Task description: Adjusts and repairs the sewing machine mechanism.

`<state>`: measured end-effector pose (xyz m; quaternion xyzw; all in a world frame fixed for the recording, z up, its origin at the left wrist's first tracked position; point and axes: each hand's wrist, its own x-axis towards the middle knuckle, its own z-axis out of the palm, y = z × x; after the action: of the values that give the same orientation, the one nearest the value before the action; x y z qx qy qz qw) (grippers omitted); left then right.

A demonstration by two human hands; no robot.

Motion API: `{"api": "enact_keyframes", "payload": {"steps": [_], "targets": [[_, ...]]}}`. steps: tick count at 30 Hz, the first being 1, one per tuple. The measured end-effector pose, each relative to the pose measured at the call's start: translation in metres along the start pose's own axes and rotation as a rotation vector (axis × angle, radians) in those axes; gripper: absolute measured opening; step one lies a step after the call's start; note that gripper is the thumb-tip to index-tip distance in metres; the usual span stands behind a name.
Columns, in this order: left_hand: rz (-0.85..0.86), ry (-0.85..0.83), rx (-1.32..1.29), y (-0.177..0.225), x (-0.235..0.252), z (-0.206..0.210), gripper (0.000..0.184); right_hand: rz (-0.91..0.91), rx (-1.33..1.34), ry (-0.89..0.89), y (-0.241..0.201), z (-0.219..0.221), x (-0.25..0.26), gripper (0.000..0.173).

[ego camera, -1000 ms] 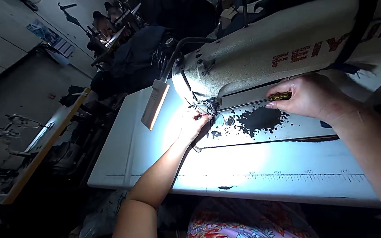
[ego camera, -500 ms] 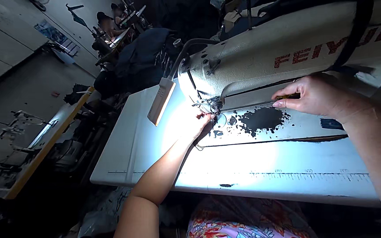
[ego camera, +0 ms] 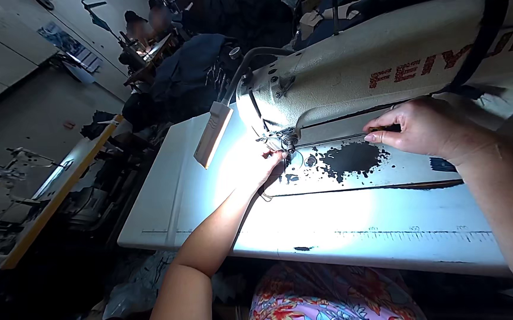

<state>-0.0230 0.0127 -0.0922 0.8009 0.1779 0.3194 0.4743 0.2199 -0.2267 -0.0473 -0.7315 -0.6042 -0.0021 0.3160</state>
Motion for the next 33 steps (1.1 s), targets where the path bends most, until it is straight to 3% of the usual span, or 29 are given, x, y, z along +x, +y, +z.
{"api": "enact_keyframes", "payload": {"steps": [33], "targets": [[0.03,-0.005,-0.034,-0.0057,0.0016,-0.0008,0.009,-0.031,-0.033,0.024,-0.0002,0.003,0.0001,0.013]]}}
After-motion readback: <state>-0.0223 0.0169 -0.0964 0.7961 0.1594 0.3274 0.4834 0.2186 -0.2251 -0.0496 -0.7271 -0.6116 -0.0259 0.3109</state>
